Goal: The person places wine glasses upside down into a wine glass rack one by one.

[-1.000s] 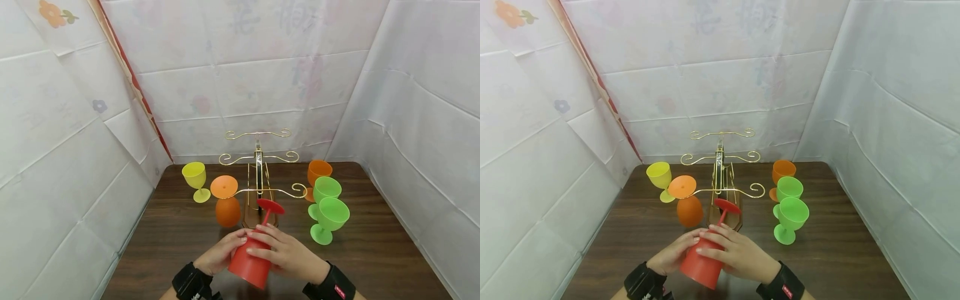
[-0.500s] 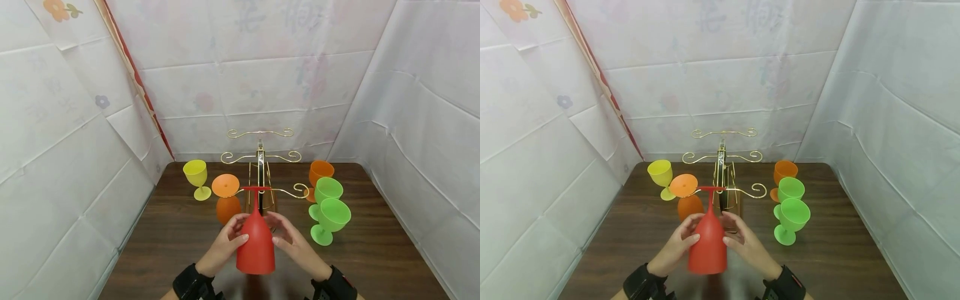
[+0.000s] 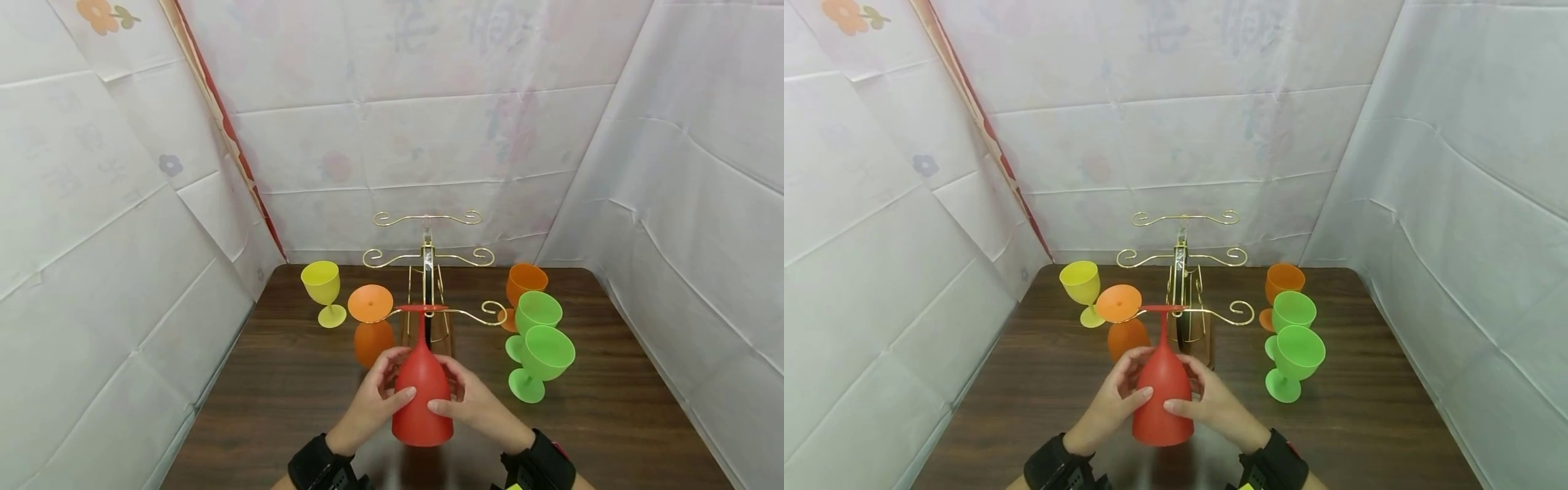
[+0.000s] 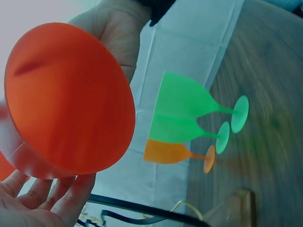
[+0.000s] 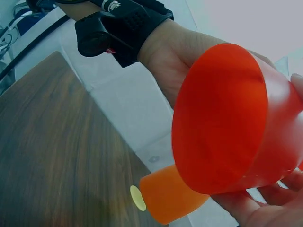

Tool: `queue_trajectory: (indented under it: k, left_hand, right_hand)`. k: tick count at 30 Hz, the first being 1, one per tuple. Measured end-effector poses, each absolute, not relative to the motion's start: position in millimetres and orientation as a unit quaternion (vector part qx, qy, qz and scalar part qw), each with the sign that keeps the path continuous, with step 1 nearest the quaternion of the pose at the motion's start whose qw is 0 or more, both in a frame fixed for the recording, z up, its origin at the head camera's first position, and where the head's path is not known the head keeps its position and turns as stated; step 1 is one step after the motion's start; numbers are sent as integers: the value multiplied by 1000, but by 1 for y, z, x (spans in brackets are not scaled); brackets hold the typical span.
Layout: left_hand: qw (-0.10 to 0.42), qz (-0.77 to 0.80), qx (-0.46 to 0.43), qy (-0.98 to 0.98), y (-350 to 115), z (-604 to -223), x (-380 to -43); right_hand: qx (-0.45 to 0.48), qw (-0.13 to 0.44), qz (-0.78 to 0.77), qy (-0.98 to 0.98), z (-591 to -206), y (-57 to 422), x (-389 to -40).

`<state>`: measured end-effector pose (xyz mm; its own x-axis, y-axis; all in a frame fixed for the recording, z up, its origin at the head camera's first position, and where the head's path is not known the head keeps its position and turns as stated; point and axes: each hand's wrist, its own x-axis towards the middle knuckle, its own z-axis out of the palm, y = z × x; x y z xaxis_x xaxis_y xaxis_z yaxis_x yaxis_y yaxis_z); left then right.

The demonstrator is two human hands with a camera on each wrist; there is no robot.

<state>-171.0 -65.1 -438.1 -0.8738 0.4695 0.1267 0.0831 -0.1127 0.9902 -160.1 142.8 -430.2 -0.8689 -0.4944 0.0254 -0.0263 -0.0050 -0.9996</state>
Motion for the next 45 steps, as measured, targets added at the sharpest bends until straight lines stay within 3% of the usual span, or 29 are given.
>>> queue_trajectory:
  k: [9, 16, 23, 30, 35, 39, 45]
  left_hand:
    - [76, 660, 290, 689, -72, -435, -169]
    - [31, 617, 333, 712, -73, -437, -167]
    - [-12, 588, 374, 717, -76, -446, -168]
    - [-25, 599, 358, 715, -81, -447, -167]
    - [-35, 602, 341, 721, -94, -443, -164]
    - [-58, 594, 313, 739, -108, -440, -160]
    - [-73, 591, 250, 763, -125, -438, -155]
  right_hand:
    - [-210, 53, -653, 725, -426, 139, -158]
    - [-309, -47, -607, 730, -430, 136, -157]
    - [-348, -60, -597, 720, -431, 133, -157]
    - [-371, -55, -562, 737, -420, 133, -162]
    - [-423, -165, -488, 745, -411, 137, -172]
    - [-365, -267, -379, 807, -402, 134, -182]
    - [-302, -314, -242, 867, -401, 127, -198]
